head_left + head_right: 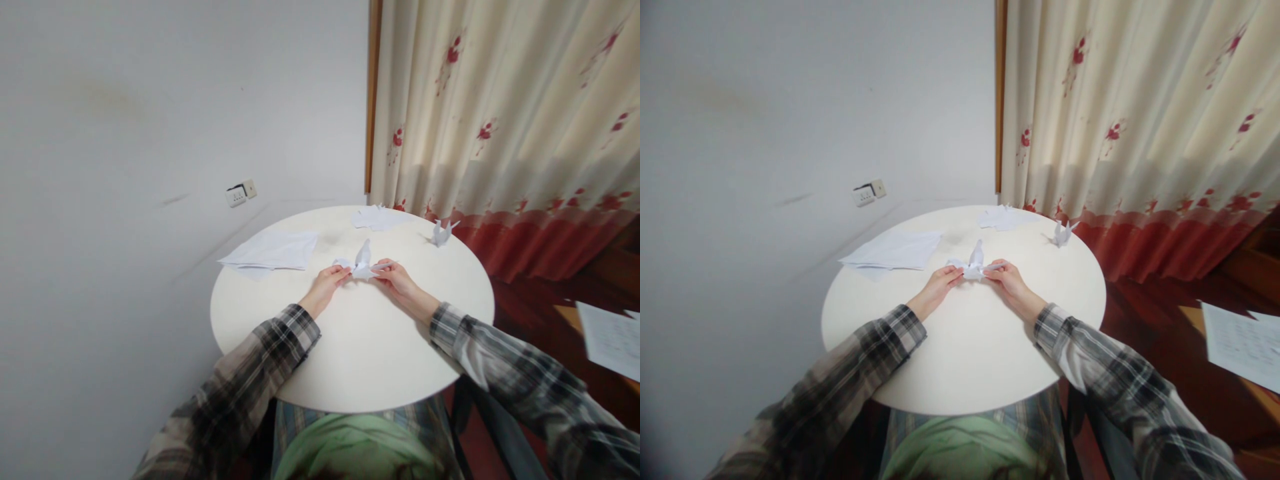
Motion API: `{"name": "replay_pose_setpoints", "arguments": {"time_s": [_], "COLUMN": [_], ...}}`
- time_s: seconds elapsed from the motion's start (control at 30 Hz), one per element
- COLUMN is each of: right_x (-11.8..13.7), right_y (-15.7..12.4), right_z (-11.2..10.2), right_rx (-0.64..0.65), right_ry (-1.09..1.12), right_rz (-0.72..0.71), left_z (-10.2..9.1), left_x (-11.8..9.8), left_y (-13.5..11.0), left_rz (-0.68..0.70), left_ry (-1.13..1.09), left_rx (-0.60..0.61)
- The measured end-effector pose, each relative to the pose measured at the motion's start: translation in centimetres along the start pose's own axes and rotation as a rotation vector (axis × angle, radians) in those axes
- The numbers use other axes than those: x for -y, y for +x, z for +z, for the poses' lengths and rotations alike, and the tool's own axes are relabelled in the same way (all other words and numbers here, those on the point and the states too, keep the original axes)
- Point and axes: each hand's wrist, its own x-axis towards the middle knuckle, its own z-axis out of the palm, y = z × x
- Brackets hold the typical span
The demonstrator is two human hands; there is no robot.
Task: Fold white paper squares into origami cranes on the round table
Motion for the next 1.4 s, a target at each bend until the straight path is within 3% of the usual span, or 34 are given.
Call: {"name": "replay_pose_setpoints", "arguments": {"time_s": [0.23,0.5,0.83,1.4], "right_x": [-0.3,0.1,0.5,0.3], "right_y": [0.1,0.2,-0.1,0.1], "right_z": [-0.1,0.1,0.2,-0.2], "right_rx": [-0.002,0.013,0.001,-0.010], "right_ry": [0.107,-0.074,-0.225,-0.244], "right_rz": [0.003,-0.050,-0.120,-0.125], "left_z": [-0.2,-0.5,-1.1,-1.1], "left_x": [-0.1,0.0,0.5,0.3], "left_y": [0.0,0.6,0.8,0.6], "left_rz": [0.006,0.102,0.142,0.120], "left_ry": [0.045,0.349,0.394,0.464], "left_rx": [0.021,0.022,0.070,0.081]}}
